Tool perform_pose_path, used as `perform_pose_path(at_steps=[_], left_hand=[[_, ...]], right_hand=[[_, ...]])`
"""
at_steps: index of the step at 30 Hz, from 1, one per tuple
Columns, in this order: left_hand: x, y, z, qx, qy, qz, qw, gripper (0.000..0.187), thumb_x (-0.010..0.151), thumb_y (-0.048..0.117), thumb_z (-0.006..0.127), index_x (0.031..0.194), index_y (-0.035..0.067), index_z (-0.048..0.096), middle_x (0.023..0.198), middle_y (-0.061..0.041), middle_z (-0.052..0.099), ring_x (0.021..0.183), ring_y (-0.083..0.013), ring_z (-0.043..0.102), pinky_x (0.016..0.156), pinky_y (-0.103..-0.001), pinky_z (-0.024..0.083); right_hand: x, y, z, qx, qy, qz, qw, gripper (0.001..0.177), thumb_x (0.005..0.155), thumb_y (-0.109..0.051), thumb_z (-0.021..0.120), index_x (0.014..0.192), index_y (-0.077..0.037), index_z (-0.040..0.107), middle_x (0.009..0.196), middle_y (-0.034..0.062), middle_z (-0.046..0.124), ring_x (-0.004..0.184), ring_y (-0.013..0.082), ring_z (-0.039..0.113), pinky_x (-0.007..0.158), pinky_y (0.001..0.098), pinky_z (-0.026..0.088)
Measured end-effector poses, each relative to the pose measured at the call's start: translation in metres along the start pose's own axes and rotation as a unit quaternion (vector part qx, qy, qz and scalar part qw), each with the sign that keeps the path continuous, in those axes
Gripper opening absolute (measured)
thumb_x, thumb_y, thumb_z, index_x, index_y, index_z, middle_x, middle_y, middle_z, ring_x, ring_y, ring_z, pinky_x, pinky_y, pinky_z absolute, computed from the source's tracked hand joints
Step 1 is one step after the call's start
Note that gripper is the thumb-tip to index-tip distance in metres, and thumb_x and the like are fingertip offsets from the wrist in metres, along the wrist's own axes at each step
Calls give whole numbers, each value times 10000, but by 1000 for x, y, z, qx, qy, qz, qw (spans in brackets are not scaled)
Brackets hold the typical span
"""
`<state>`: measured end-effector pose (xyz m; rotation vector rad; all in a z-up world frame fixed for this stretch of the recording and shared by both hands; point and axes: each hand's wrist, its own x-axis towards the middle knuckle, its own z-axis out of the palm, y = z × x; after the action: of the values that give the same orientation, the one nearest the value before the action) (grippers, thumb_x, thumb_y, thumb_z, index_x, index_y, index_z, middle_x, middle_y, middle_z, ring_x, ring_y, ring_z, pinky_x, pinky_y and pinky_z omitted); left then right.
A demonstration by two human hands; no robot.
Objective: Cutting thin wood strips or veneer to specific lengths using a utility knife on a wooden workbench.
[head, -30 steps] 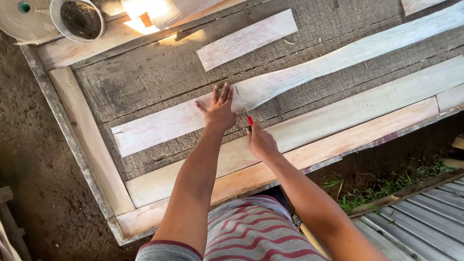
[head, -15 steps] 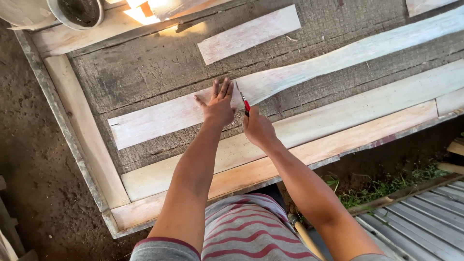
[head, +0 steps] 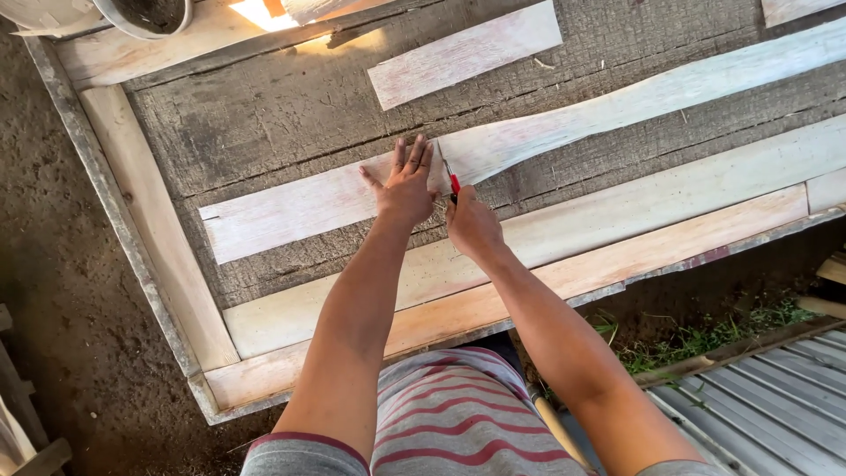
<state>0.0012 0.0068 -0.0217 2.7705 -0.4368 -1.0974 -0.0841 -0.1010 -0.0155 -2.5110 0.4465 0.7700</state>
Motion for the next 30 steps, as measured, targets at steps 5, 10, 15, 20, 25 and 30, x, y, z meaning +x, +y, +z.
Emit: perform_pose_path(at_steps=[5,10,15,20,25,30], left_hand=[[-3,-1,-1,-1,3,5,1000,820,1033,412,570,1656,297,50,1719,156,-101,1571,-169,-173,1110,-884,42],[2,1,0,-3,8,1,1000,825,1022,435,570,1657,293,64,1720,153,-101,1571,-168,-179,1102,-890,40],[-7,4,-6,-1,1,-2,1000,818,1031,403,557,1659,283,47,1719,149,-110,1570,-162,-181,1107,-883,29],[-8,3,-3,-3,-4,-4,1000,828,1023,418,562,1655,292,42,1717,154,-119,1570,-158,-182,1115,-877,13],[-7,5,-10,4,2,-5,1000,831,1024,435,551,1654,300,27,1712,161,-132,1568,-155,-185,1115,-877,9],[-12,6,-10,4,-11,-11,1000,817,1032,341,539,1658,298,16,1710,164,-144,1564,-146,-196,1120,-867,12]], right_hand=[[-11,-6,-20,2,-24,-28,999,359,1113,-264,289,1240,43,424,960,317,712,856,509,732,683,575,574],[-10,4,-7,35,-41,-30,998,365,1117,-282,289,1265,34,395,971,317,711,830,476,738,644,550,572],[-19,11,0,17,-56,-19,998,416,1116,-352,272,1285,13,379,976,326,713,836,492,736,637,574,584],[-28,13,2,31,-49,-21,998,453,1112,-341,260,1327,46,359,1012,357,701,875,515,733,676,609,577],[-22,20,9,8,-42,-19,999,442,1106,-382,271,1294,6,372,1024,351,698,891,522,731,710,616,590],[-42,21,5,35,-73,4,997,514,1094,-379,246,1372,43,337,1088,363,693,970,547,711,785,649,571]])
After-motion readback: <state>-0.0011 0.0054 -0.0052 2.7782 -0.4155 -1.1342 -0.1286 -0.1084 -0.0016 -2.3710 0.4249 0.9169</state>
